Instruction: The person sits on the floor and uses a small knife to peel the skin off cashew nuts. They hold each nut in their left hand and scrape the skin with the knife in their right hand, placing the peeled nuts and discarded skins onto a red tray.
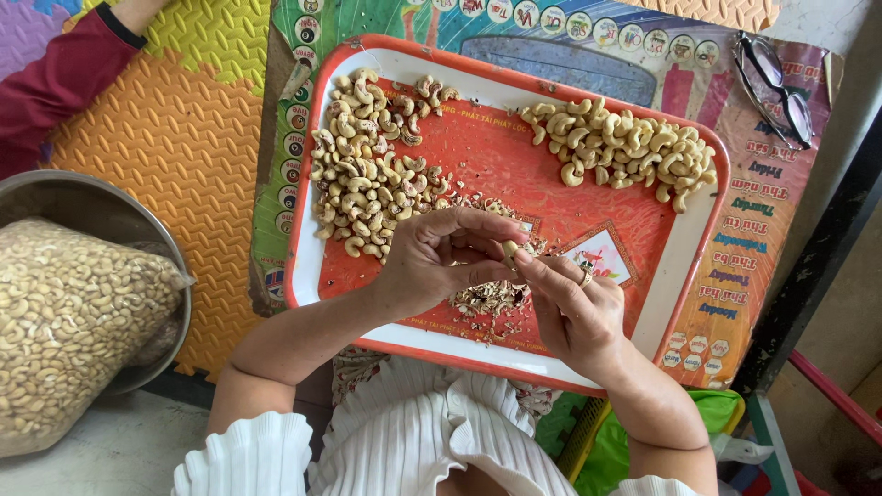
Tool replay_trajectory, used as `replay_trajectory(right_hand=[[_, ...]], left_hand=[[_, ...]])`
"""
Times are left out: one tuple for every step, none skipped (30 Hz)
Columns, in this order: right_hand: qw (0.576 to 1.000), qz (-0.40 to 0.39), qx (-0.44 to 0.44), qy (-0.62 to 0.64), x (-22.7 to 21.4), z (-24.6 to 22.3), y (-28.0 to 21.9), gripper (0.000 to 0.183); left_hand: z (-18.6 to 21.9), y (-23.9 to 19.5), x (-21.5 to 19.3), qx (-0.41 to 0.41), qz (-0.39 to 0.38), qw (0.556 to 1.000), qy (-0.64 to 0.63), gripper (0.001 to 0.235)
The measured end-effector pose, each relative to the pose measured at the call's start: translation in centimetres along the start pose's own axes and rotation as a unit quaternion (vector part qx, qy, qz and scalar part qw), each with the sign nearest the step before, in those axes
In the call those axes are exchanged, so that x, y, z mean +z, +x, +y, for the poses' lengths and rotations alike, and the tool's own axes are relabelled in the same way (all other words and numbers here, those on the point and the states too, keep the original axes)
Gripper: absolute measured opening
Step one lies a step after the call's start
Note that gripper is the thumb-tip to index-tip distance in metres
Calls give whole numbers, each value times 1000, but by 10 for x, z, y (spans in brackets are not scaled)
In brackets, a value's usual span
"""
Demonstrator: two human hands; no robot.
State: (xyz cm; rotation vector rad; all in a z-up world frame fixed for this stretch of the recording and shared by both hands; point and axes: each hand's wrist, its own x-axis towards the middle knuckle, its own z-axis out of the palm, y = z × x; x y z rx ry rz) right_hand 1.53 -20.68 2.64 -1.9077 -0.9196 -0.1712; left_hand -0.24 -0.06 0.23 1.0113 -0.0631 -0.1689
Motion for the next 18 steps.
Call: replay_trajectory(right_hand=[[1000,4,11,13,0,1,-1,34],[999,9,22,26,0,2,-2,34],[999,9,21,25,1,3,-6,34],[996,19,53,74,2,5,-10,31],[989,29,82,122,4,8,-12,28],[989,29,81,122,1,9,-17,28],[981,33,96,164,-2,11,-20,30],[972,37,111,206,-5,14,-24,32],[972,36,109,206,-7,13,-23,32],[971,29,117,208,-8,11,-22,32],[970,23,124,209,-10,10,-21,32],[970,23,122,208,-9,9,-18,32],[974,21,118,194,-7,7,-15,32],[977,18,115,180,-6,5,-12,32],[977,19,113,179,-6,0,-3,32],[985,12,100,142,-7,-5,7,34],[990,2,88,106,-7,-11,15,36],[990,2,89,106,-6,-10,13,36]], left_hand=[[-2,-1,0,2,-1,1000,-1,42],[-4,-1,0,3,-3,1000,-2,42],[-4,-2,1,4,-3,1000,-2,42],[-4,-3,3,11,-11,1000,1,42],[-3,-3,4,19,-19,1000,6,42],[0,-2,4,20,-19,1000,7,42],[3,-1,5,19,-18,1000,4,40],[5,0,5,17,-16,1000,2,38],[6,1,3,20,-15,1000,2,38],[6,1,1,28,-16,999,14,36],[7,3,-1,37,-19,999,27,33],[6,2,-2,39,-20,999,28,33],[4,2,-3,43,-19,999,24,33],[3,1,-5,46,-19,999,21,33],[2,2,-4,48,-20,998,21,33],[1,2,-5,50,-18,998,25,32],[-1,1,-4,50,-14,998,27,31],[1,1,-5,50,-14,998,26,31]])
